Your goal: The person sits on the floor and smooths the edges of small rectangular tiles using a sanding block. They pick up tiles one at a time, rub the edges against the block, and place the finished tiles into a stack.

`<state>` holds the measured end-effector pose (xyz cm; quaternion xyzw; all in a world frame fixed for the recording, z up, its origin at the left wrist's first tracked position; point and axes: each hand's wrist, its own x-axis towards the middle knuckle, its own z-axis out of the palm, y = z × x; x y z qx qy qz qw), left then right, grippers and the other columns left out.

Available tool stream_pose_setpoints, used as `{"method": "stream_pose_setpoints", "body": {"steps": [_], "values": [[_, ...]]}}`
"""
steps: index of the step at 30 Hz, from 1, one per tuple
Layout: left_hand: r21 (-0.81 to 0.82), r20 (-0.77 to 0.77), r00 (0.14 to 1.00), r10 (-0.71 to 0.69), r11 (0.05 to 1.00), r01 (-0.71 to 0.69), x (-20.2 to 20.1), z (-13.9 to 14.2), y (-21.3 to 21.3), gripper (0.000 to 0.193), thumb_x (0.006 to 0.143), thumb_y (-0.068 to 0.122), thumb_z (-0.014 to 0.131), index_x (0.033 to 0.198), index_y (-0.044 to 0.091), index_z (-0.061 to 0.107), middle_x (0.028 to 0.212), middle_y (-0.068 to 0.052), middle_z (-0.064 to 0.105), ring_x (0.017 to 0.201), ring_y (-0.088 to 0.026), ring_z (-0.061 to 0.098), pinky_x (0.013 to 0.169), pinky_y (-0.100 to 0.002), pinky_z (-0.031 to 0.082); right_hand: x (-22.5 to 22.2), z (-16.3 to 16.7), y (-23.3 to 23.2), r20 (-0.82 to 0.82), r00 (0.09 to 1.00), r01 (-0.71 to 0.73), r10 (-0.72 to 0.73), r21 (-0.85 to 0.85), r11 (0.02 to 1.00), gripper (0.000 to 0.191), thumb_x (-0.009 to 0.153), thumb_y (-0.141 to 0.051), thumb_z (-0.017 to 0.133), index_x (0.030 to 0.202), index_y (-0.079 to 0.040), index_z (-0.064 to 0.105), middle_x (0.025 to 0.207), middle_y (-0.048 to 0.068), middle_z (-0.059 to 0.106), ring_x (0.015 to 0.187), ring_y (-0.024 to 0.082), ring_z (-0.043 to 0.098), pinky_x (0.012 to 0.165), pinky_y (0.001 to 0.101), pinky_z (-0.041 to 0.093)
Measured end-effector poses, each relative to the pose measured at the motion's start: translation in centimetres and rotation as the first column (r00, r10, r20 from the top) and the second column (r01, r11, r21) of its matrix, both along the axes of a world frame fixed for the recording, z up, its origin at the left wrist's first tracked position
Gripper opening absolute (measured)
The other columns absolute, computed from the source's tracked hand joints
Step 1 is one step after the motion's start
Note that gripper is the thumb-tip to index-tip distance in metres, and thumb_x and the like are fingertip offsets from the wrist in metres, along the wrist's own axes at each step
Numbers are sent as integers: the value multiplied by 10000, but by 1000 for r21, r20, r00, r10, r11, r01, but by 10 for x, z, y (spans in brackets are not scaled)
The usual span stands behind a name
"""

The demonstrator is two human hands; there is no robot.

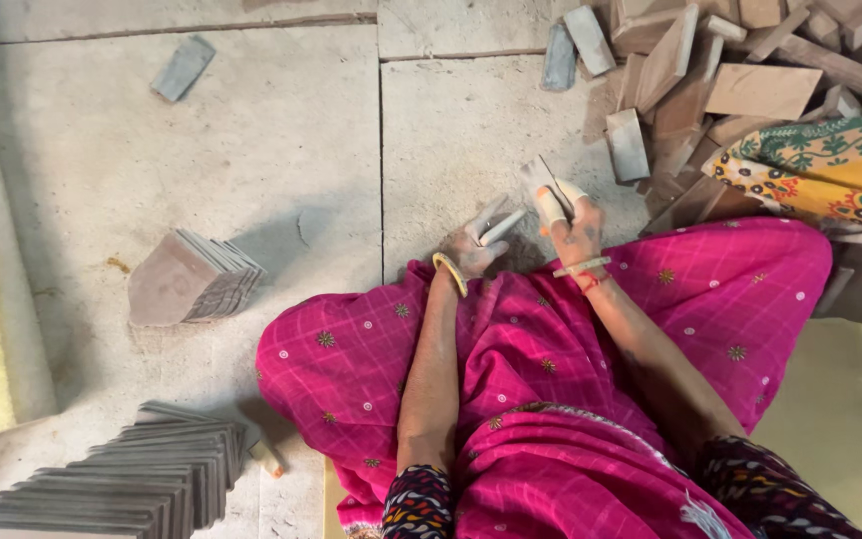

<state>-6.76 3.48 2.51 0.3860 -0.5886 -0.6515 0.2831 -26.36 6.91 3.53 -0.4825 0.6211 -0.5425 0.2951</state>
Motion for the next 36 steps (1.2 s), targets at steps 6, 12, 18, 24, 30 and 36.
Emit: {"method": "stream_pose_setpoints", "body": {"steps": [6,12,18,24,30,36], "values": [[11,-135,986,-102,994,104,-12,-31,-9,709,868,38,745,1502,134,444,1357,-74,631,1204,-229,616,1052,-342,515,41,40,25,-587,789,-280,179,-85,956,615,752,116,548,1318,-55,716,1169,187,727,964,330,715,803,397,616],[-174,184,966,-179,962,211,-6,-70,-6,376,941,123,748,1299,101,637,1203,-99,742,1110,-254,700,964,-392,578,47,27,48,-624,737,-402,260,-95,911,587,782,105,548,1346,3,673,1255,211,688,1077,394,696,954,460,588],[262,-503,862,59,961,87,0,-63,-12,541,841,135,740,1356,69,590,1265,-132,691,1132,-263,654,942,-424,567,20,1,51,-421,903,-158,88,-134,978,508,818,104,490,1274,10,696,1228,198,745,1000,353,733,844,423,594],[296,-369,929,6,949,111,-5,-66,-13,460,947,142,730,1381,53,606,1312,-142,705,1193,-229,658,1032,-356,553,35,-1,50,-767,613,-462,193,-149,874,565,763,120,530,1313,77,652,1288,286,687,1172,430,677,961,472,595],[-87,-41,996,-74,994,70,-8,-73,-9,463,794,-44,664,1256,-9,669,1212,-125,699,1091,-213,662,943,-327,511,16,-15,37,-773,568,-235,284,179,955,478,834,57,632,1311,88,652,1109,292,688,985,444,680,838,505,571],[8,259,960,-101,995,103,-18,-68,-3,307,861,53,702,1163,6,725,1082,-78,769,1009,-169,714,888,-294,569,17,-31,65,-674,685,-348,279,34,937,540,741,35,616,1274,117,648,1136,305,672,1029,481,648,903,532,566]]}}
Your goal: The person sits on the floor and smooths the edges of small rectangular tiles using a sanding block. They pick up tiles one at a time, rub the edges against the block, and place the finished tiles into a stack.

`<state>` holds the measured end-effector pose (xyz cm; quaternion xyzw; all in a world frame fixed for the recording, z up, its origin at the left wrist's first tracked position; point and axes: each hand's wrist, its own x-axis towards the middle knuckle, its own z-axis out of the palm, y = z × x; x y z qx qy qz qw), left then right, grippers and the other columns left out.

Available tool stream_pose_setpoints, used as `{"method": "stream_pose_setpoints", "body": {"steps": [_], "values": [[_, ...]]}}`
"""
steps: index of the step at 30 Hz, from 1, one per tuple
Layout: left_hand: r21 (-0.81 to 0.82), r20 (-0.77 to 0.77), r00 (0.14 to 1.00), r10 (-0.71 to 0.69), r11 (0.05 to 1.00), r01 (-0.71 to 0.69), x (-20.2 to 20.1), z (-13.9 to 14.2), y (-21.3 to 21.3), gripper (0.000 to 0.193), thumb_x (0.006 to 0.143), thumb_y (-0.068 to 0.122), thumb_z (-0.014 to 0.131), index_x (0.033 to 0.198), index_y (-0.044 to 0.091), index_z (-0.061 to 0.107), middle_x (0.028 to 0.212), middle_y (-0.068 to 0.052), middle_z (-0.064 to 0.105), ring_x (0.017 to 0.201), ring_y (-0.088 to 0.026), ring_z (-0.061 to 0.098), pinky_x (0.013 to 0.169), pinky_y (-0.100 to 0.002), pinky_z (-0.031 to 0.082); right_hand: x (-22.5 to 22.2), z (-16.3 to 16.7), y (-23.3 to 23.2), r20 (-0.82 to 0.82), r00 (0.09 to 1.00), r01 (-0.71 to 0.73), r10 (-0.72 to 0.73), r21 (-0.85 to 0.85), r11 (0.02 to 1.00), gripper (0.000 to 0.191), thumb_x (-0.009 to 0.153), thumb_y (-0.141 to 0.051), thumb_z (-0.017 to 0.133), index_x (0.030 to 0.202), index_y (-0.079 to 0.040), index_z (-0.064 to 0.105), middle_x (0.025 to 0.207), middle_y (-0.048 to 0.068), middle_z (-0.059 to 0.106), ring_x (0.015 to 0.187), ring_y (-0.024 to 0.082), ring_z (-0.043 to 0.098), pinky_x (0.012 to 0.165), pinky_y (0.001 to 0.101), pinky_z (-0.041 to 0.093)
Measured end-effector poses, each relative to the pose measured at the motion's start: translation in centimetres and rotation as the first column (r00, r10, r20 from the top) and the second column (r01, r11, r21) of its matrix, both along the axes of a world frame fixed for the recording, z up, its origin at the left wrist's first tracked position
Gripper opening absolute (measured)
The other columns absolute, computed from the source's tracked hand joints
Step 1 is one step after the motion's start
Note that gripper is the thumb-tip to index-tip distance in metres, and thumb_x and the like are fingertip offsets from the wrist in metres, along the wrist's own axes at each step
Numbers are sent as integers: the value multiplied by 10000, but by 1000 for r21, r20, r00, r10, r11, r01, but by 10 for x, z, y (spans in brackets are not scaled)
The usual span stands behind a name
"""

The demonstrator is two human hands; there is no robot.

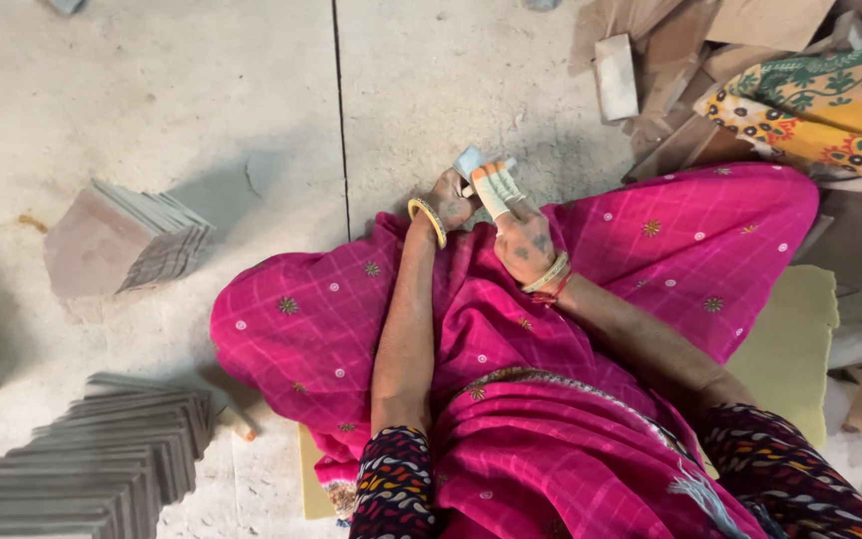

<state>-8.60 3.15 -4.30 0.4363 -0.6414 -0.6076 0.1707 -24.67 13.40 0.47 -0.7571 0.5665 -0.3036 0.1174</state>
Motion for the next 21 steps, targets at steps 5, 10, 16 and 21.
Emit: {"method": "stream_pose_setpoints", "body": {"steps": [5,10,16,21], "values": [[-9,-467,880,83,995,-98,2,0,1,580,766,15,666,1337,-7,567,1216,-96,700,1111,-176,651,933,-302,529,-8,-1,-10,30,998,58,-58,3,998,490,792,59,559,1274,88,635,1241,325,654,1043,487,651,895,512,558],[-138,396,891,-222,945,297,-2,-3,-9,344,1038,246,642,1336,86,704,1210,-110,773,1089,-221,715,983,-317,574,-5,-22,-5,-125,991,58,-52,48,997,310,761,-50,676,1064,14,665,970,256,690,866,462,657,787,545,533],[-200,-465,875,134,947,-252,15,24,-7,843,862,150,803,1591,47,392,1473,-174,596,1331,-299,583,1104,-401,501,-22,-26,-42,-50,990,132,-129,57,990,298,861,-10,649,1158,-12,662,996,256,694,877,440,668,796,510,534],[367,-799,408,440,896,-249,31,50,-8,900,964,525,665,1630,37,305,1601,-146,460,1448,-284,486,1208,-408,432,-16,-2,-58,383,921,98,-76,-38,994,409,1054,20,604,1453,-72,597,1158,247,716,971,354,735,842,415,566]]}}
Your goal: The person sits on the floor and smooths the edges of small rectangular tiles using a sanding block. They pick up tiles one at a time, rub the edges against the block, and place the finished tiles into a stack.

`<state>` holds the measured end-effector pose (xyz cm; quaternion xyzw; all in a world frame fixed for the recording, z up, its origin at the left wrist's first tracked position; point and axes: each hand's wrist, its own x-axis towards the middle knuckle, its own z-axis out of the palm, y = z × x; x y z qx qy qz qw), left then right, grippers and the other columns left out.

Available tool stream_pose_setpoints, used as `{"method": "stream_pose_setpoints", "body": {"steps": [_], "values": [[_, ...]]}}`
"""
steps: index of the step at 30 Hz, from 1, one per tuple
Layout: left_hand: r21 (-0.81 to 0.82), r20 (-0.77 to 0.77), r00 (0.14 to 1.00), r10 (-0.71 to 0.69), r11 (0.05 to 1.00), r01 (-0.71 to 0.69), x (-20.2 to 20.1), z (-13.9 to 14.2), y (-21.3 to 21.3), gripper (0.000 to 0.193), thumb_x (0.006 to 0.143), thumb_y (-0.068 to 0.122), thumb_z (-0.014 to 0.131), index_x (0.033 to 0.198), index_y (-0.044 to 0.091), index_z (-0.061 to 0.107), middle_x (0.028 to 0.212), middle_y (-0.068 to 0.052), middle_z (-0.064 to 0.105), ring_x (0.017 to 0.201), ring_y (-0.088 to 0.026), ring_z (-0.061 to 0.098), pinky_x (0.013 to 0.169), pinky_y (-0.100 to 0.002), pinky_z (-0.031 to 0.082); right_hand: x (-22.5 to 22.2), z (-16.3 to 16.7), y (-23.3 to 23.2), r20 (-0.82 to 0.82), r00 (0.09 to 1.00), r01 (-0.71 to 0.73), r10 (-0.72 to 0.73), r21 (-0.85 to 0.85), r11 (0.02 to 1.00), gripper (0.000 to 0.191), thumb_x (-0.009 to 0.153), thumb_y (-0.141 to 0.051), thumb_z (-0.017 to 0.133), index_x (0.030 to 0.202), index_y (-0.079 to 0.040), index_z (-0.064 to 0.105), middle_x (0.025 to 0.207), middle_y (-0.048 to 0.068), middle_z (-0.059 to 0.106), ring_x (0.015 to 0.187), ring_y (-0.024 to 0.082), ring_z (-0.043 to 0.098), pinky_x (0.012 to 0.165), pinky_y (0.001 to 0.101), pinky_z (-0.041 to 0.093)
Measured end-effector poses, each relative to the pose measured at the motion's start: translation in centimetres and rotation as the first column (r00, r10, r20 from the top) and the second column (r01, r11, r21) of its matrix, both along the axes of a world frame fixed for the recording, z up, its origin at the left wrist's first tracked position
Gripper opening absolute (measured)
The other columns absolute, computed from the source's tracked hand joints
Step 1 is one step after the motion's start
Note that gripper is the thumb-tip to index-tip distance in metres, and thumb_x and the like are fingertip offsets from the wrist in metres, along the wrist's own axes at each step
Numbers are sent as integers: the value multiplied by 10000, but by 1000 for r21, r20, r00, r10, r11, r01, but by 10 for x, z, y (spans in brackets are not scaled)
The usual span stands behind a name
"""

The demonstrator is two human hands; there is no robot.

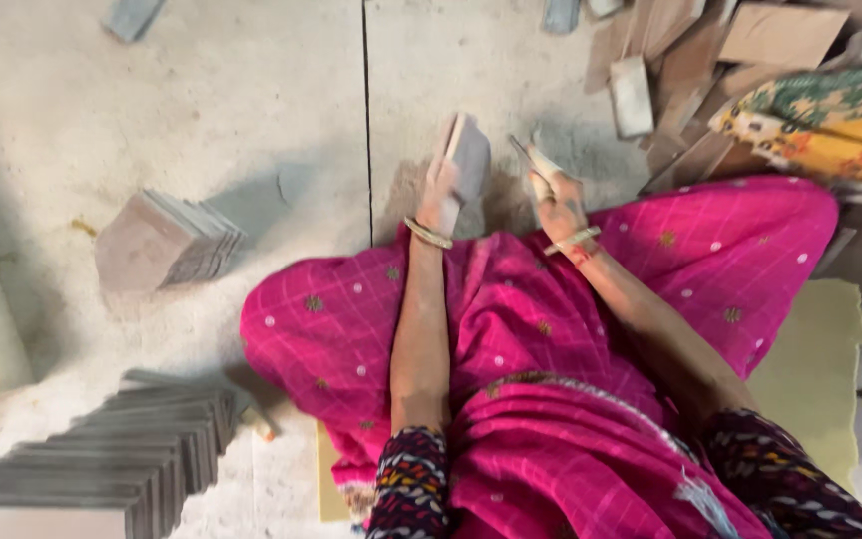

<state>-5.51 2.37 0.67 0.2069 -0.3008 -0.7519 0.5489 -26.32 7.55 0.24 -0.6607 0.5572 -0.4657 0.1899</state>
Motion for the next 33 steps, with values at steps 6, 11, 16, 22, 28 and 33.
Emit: {"method": "stream_pose_setpoints", "body": {"steps": [6,11,16,22,28,33], "values": [[202,-417,908,-54,968,150,16,-29,-6,1022,1045,812,352,1587,-53,389,1540,-245,477,1348,-370,526,1157,-513,445,78,7,31,38,990,-139,134,245,960,475,987,-81,617,1461,-81,579,1013,222,738,791,291,715,731,369,565],[344,-334,942,-31,926,153,9,-33,-4,1056,919,847,297,1582,26,335,1517,-284,470,1323,-405,537,1103,-524,469,88,26,32,-255,948,-204,189,-33,978,505,1084,-213,557,1552,-64,438,1265,257,633,1097,414,682,941,459,570],[181,-604,794,-65,959,217,3,-11,6,1075,999,876,234,1656,29,297,1541,-277,468,1388,-409,513,1151,-552,461,90,55,20,-499,779,-160,379,426,890,472,1071,-283,507,1441,10,506,1315,319,577,997,403,654,797,485,574],[146,-322,946,38,989,10,13,13,10,1100,944,863,245,1634,7,275,1594,-269,412,1436,-412,455,1171,-556,427,105,90,26,-487,843,-308,228,-90,947,557,1110,-386,441,1425,70,499,1342,340,584,1238,520,577,1088,557,460],[228,-490,858,157,972,-48,16,20,8,1025,980,807,249,1645,27,257,1654,-205,367,1490,-369,383,1249,-479,317,112,100,11,-603,692,-274,398,290,917,481,1119,-334,389,1445,-13,537,1315,296,583,1246,464,576,1109,544,398],[120,-320,935,149,986,-116,19,24,7,1081,994,819,255,1653,-39,236,1672,-247,320,1524,-370,352,1282,-479,283,122,96,18,-581,718,-402,385,106,910,457,1082,-359,476,1379,-16,535,1462,289,525,1388,424,513,1268,632,280]]}}
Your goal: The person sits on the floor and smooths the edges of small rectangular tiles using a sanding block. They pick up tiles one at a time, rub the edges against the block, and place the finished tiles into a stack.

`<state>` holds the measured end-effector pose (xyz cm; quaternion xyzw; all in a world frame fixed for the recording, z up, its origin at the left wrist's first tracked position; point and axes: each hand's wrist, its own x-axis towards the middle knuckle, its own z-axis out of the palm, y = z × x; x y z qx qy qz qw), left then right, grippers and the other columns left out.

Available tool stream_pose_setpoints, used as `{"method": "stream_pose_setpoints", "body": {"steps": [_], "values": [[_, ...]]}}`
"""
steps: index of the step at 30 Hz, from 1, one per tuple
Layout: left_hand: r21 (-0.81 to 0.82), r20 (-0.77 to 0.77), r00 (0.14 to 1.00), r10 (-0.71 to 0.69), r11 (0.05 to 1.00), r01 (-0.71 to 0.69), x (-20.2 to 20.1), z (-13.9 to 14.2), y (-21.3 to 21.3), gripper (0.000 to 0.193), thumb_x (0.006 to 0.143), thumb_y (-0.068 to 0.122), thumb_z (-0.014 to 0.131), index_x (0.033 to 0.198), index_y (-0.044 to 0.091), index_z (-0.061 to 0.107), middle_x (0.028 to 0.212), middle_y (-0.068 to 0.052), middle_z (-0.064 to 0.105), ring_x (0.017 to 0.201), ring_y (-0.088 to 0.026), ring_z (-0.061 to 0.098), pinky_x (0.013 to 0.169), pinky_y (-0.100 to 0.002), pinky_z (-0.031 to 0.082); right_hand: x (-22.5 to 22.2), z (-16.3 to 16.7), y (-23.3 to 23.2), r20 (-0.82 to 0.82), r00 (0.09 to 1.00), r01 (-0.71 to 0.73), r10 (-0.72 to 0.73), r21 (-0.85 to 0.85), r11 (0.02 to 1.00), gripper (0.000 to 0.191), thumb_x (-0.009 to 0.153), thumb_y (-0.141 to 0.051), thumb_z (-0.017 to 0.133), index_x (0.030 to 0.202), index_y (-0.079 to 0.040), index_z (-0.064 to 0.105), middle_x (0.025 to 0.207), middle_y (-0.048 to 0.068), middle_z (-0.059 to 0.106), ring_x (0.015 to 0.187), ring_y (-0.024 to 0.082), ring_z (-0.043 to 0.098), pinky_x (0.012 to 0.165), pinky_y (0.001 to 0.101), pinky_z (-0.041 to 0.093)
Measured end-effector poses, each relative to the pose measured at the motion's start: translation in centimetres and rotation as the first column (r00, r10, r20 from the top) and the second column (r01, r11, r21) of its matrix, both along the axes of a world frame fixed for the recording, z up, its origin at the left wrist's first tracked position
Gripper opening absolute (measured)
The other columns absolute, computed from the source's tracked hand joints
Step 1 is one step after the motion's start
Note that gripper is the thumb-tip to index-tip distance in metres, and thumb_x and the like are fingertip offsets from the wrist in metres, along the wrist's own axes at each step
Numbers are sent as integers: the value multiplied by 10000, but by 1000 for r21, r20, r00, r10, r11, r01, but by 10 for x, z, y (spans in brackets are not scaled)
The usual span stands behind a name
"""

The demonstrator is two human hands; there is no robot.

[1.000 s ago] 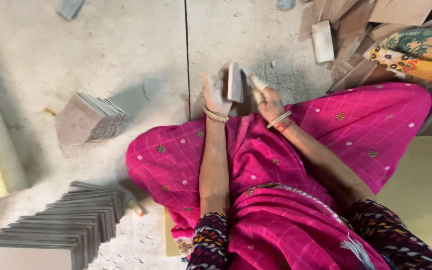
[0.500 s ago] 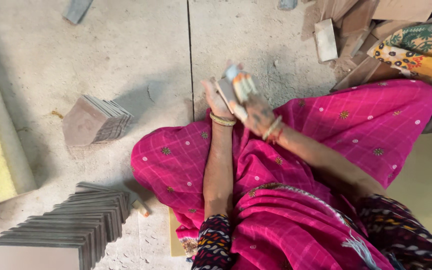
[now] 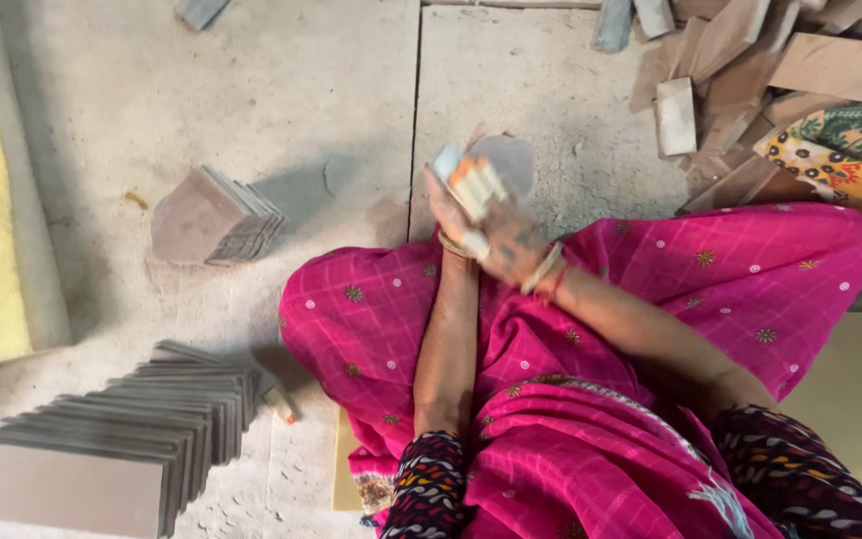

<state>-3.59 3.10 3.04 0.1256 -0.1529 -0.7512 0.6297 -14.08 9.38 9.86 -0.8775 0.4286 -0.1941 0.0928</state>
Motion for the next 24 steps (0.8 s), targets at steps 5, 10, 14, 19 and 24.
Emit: {"method": "stream_pose_setpoints", "body": {"steps": [5,10,14,19,24], "values": [[20,-210,977,-40,999,45,4,-3,-2,1068,942,849,221,1630,32,232,1612,-254,358,1464,-379,409,1208,-501,363,2,8,2,177,984,16,-7,-52,999,642,1058,-379,479,1434,141,463,1512,340,432,1424,526,411,1220,594,288],[104,109,984,142,983,-154,3,-13,-4,1055,1012,804,285,1620,-57,238,1655,-316,354,1485,-394,409,1255,-498,354,5,15,-7,64,998,-11,22,-167,986,647,1057,-408,477,1439,114,456,1543,374,387,1441,529,392,1211,596,289],[-6,-277,959,58,998,-62,7,-6,-5,1083,1022,827,306,1646,-58,262,1598,-281,393,1465,-399,431,1238,-509,344,3,14,-17,-13,1000,3,-7,-298,955,335,1140,-302,459,1370,-65,518,1596,338,369,1530,511,320,1291,607,279],[-80,-376,927,-2,996,-30,12,19,-5,922,996,665,350,1602,-29,325,1587,-250,435,1459,-392,432,1238,-490,325,4,8,-31,171,981,99,-92,-35,994,581,1113,-377,403,1486,70,405,1557,421,338,1475,601,289,1206,672,276],[-13,-151,980,133,991,-137,9,35,-1,908,999,583,326,1641,-58,298,1631,-220,400,1503,-356,400,1278,-451,309,9,8,-36,-67,993,83,-101,-238,968,381,1159,-260,309,1461,-124,495,1587,419,336,1517,578,276,1264,652,234]]}}
